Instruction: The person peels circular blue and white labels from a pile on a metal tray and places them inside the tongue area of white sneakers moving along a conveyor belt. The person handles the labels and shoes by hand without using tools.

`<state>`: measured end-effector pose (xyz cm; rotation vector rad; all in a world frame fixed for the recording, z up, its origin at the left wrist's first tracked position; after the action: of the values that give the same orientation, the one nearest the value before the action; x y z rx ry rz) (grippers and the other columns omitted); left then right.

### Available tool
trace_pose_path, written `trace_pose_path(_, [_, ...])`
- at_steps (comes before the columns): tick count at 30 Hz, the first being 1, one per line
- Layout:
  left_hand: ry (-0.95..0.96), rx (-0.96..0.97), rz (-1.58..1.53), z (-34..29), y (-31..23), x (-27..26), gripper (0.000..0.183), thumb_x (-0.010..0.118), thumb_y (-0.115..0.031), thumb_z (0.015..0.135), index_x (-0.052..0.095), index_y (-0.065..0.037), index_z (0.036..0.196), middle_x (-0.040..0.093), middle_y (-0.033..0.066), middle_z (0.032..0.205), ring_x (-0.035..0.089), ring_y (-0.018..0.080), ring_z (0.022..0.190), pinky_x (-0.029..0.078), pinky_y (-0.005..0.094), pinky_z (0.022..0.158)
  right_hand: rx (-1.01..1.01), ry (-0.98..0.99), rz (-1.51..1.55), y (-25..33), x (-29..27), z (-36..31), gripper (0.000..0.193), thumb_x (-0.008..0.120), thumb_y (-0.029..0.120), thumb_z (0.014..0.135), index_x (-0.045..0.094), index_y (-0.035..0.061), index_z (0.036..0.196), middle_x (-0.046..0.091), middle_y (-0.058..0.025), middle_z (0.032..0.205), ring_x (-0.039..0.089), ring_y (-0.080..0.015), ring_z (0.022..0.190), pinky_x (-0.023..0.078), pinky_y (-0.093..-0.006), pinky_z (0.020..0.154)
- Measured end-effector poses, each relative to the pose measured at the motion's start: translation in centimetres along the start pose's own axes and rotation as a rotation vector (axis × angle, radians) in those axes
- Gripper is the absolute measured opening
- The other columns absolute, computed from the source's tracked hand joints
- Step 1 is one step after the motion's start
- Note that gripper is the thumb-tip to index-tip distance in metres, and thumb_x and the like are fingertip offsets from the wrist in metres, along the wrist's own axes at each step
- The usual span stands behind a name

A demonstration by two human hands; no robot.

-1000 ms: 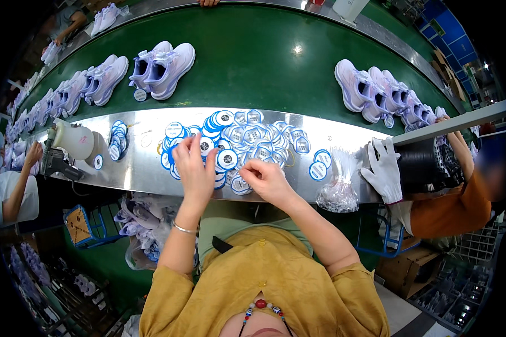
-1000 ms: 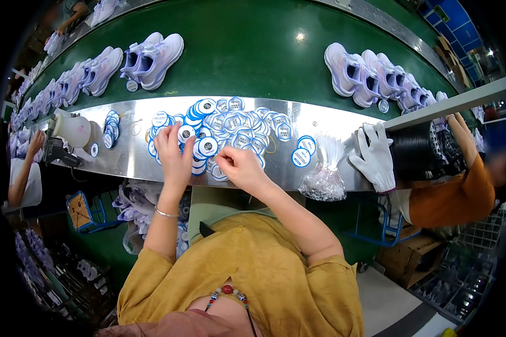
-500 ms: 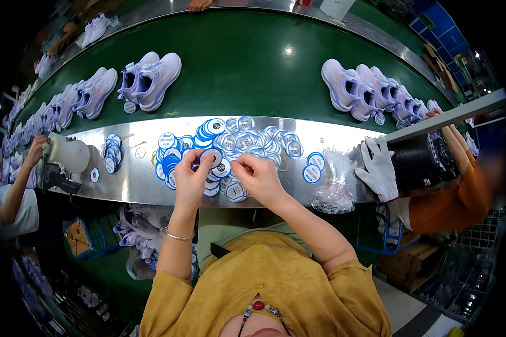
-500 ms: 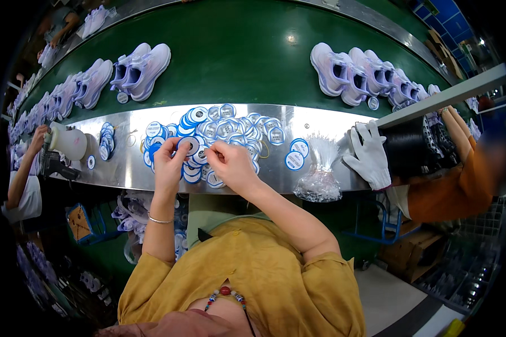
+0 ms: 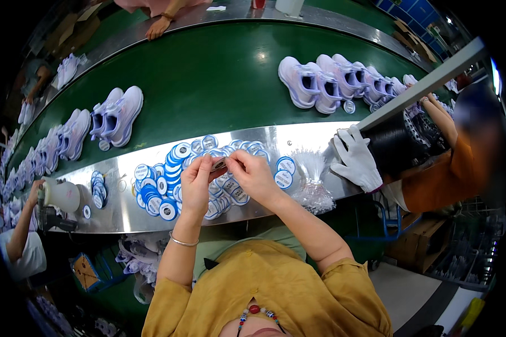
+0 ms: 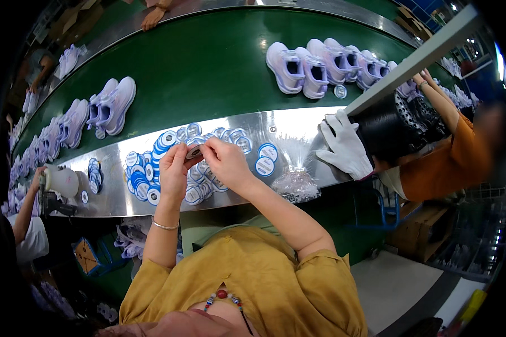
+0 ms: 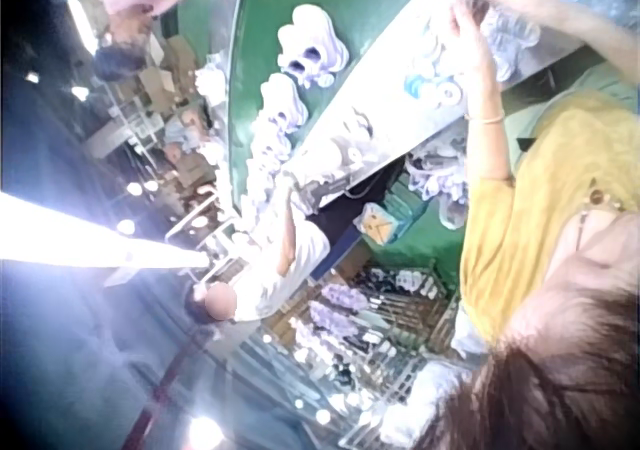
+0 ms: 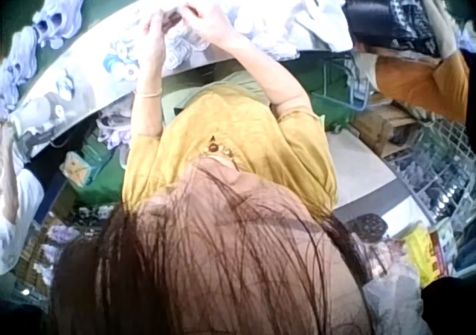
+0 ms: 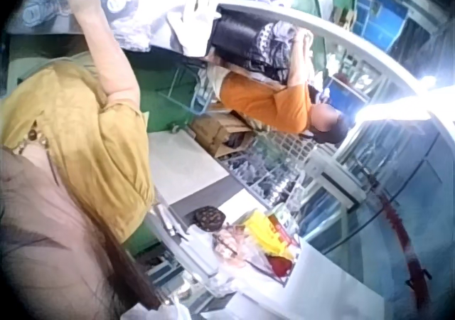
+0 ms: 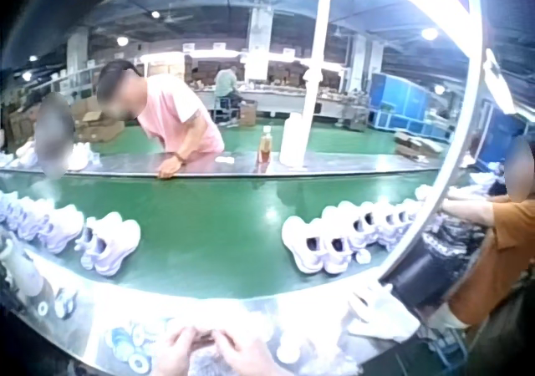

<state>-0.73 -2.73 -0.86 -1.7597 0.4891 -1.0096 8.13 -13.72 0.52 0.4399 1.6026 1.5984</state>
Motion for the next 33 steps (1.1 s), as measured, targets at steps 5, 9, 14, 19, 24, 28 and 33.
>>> trace_pose_path(5, [0.117,-0.052,-0.01,2.5,1.3,3.1,0.014,0.059,-0.009,0.092,0.064,0.003,0.096,0.065,0.0082,0.094,0.063,0.0152,0.088,0.054,0.0306,0.083,-0.134,-0.043,-0.11,-1.4,-2.9,0.6,0.013,0.054,0.015,0.09,0.056,0.0025,0.087,0.061,-0.0178,0.075,0.06,-0.0367,0.068,0.045,-0.0427,0.057])
trace_pose_path(9, [0.147,-0.06,0.169,5.3,2.5,5.0,0.01,0.063,-0.006,0.089,0.065,0.003,0.094,0.064,0.0049,0.089,0.06,0.0115,0.084,0.051,0.0245,0.078,-0.027,-0.069,-0.107,-1.7,-6.1,1.6,0.014,0.054,0.016,0.09,0.056,0.002,0.09,0.06,-0.0182,0.071,0.06,-0.0361,0.066,0.044,-0.0422,0.056])
trace_pose_path(14, [0.231,0.154,0.266,8.7,3.4,10.3,0.011,0.065,-0.008,0.087,0.066,0.002,0.092,0.061,0.0034,0.092,0.057,0.0097,0.083,0.046,0.0227,0.072,0.058,-0.053,0.238,-5.8,-10.1,3.9,0.018,0.061,0.017,0.089,0.059,0.0012,0.097,0.057,-0.0042,0.064,0.054,-0.0109,0.058,0.042,-0.0276,0.053])
trace_pose_path(19, [0.377,0.196,0.488,11.9,4.7,15.4,0.019,0.061,-0.009,0.089,0.065,-0.003,0.106,0.063,0.0037,0.094,0.055,0.0091,0.079,0.045,0.0226,0.07,0.091,-0.032,0.231,-8.7,-15.7,5.1,0.016,0.06,0.014,0.09,0.062,-0.0017,0.088,0.057,0.001,0.07,0.049,-0.005,0.062,0.04,-0.0228,0.055])
trace_pose_path(24, [0.471,0.34,0.763,17.4,8.1,20.1,0.044,0.053,-0.001,0.086,0.048,-0.001,0.129,0.056,0.0153,0.122,0.059,0.0214,0.083,0.048,0.0306,0.079,-0.028,-0.358,-0.524,-9.8,-20.9,6.1,0.014,0.059,0.017,0.087,0.062,0.0041,0.083,0.063,-0.0161,0.077,0.062,-0.0349,0.069,0.047,-0.0421,0.058])
trace_pose_path(28, [0.467,0.651,0.991,19.3,9.8,20.6,0.036,0.054,-0.001,0.084,0.054,-0.002,0.121,0.057,0.0155,0.111,0.06,0.031,0.09,0.049,0.0372,0.081,-0.075,-0.364,-0.853,-10.8,-20.5,7.1,0.012,0.057,0.017,0.087,0.06,0.0062,0.084,0.063,-0.0146,0.078,0.062,-0.0347,0.073,0.048,-0.0453,0.059])
trace_pose_path(33, [0.482,0.586,1.039,17.9,6.9,15.5,0.031,0.057,0.002,0.082,0.06,-0.002,0.113,0.059,0.0117,0.102,0.06,0.029,0.091,0.049,0.0349,0.078,-0.16,-0.226,-1.013,-10.5,-18.4,7.1,0.003,0.058,0.011,0.083,0.058,0.0088,0.084,0.058,-0.0102,0.074,0.062,-0.0305,0.069,0.05,-0.0428,0.057])
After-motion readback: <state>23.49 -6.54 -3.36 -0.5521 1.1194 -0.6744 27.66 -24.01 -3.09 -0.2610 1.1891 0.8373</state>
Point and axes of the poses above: each hand's wrist, its own z-axis towards the middle knuckle, its own x-axis out of the palm, y = z × x, the point moved 4 cm from there along z, towards the middle knuckle
